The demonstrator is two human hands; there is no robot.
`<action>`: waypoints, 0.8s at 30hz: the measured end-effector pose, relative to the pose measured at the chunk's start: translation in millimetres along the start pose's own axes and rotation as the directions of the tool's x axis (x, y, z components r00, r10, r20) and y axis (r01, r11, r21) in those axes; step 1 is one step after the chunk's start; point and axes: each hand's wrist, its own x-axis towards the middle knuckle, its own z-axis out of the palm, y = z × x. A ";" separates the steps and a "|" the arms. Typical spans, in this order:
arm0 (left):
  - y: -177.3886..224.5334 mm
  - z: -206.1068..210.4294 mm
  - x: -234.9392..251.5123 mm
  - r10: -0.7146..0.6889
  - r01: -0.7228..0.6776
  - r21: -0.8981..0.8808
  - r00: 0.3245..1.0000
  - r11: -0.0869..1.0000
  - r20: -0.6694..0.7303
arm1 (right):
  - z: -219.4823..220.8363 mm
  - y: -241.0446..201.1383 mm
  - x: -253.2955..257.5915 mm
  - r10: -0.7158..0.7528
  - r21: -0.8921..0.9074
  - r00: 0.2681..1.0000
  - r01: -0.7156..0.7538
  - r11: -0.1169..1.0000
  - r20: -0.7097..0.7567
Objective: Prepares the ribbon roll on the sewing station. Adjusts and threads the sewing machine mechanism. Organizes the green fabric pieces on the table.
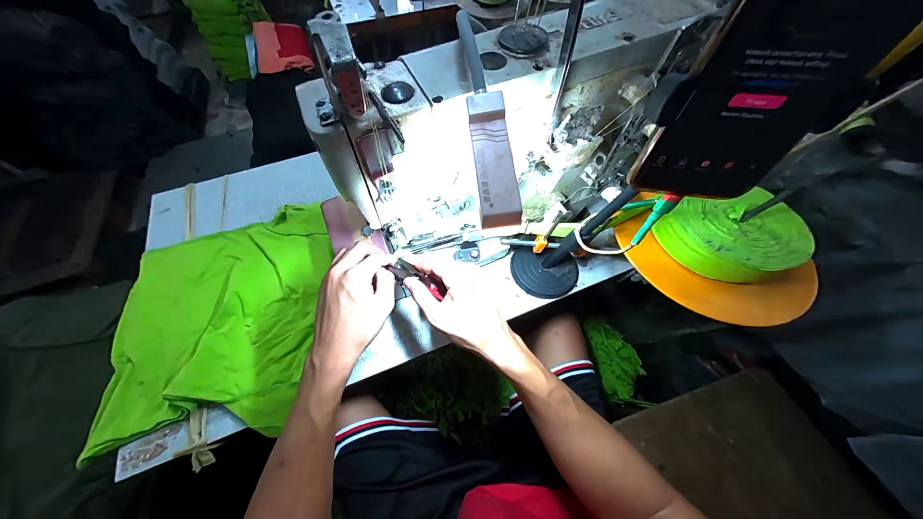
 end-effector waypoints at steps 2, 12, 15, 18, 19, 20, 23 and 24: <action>-3.6 -8.6 -4.3 -0.011 0.011 -0.030 1.000 0.999 -0.019 | 2.5 -4.3 -3.5 -0.017 0.069 1.000 0.017 0.998 0.012; -11.4 -8.8 15.8 0.082 -0.078 -0.036 0.987 0.996 0.137 | 0.8 -2.1 -20.1 0.077 -0.017 0.995 -0.079 0.997 -0.061; -2.8 -3.7 22.7 0.001 0.004 -0.043 0.993 0.999 0.120 | -10.5 4.8 -35.9 0.078 0.036 0.996 -0.077 0.996 -0.050; 3.6 5.8 22.2 -0.011 0.012 -0.022 0.998 1.000 0.063 | -18.3 11.9 -64.2 0.050 0.168 0.999 -0.049 0.985 -0.005; 3.1 7.1 20.4 0.016 -0.016 0.004 0.998 1.000 0.053 | -18.2 16.4 -75.9 0.023 0.193 1.000 -0.025 0.981 0.015; 0.9 6.7 18.1 0.051 -0.054 0.038 0.997 0.998 0.060 | -18.1 21.6 -88.2 0.001 0.201 0.999 -0.011 0.979 0.049; -9.9 -1.6 11.1 0.124 -0.144 0.156 0.984 0.977 0.131 | -16.0 43.4 -128.4 0.027 0.208 0.974 -0.075 0.975 0.225; -12.5 -3.7 10.2 0.125 -0.153 0.197 0.982 0.968 0.144 | -13.1 51.5 -141.3 0.067 0.213 0.956 -0.131 0.968 0.286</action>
